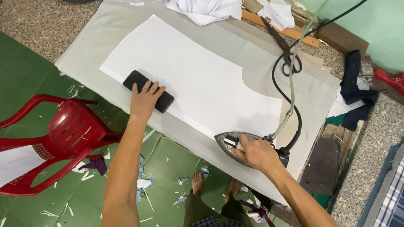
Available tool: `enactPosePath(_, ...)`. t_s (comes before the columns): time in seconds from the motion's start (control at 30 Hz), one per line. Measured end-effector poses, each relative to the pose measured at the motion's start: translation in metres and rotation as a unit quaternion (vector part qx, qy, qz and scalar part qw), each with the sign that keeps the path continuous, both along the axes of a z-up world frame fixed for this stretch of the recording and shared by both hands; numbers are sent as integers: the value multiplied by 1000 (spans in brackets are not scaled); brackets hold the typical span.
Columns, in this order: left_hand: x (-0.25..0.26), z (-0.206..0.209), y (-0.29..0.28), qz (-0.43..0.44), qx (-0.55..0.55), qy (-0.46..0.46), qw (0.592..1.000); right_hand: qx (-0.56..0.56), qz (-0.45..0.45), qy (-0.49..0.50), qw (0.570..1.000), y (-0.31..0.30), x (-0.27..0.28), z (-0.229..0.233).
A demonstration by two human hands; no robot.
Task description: The person irons a large white fabric piece on a work table using a steam iron and a black pressing block. After ironing, the person uses scissors to trim the edges of the fabric.
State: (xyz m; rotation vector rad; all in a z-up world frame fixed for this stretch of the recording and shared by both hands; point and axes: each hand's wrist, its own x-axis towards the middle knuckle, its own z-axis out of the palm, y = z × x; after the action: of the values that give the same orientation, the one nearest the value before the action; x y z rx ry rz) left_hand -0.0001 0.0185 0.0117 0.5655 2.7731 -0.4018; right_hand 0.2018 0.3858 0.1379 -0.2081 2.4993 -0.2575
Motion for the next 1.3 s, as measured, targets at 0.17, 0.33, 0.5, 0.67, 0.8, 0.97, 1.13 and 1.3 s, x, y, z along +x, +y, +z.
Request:
enactPosePath(0.17,45,27,60,-27,76,-37,996,-18,2,-8,1000,3,-1,0)
enactPosePath(0.33,80,69,111,-36,123,-187,974,-9,-7,0,1000,5,0,-5)
enactPosePath(0.5,81,46,103,-29,108,-149,983,-7,-7,18,1000,14,13,-6)
enactPosePath(0.67,77,39,107,-36,77,-126,988,-10,-19,21,1000,24,26,-3)
enactPosePath(0.8,73,38,107,-37,50,-125,990,-14,-31,27,999,32,39,-4)
enactPosePath(0.97,69,35,105,-44,31,-136,989,-13,-52,31,998,39,54,1)
enactPosePath(1.13,66,39,102,-54,20,-134,989,-7,-95,25,995,41,67,12)
enactPosePath(1.3,67,29,99,-78,29,-122,989,-6,-132,10,991,46,81,10)
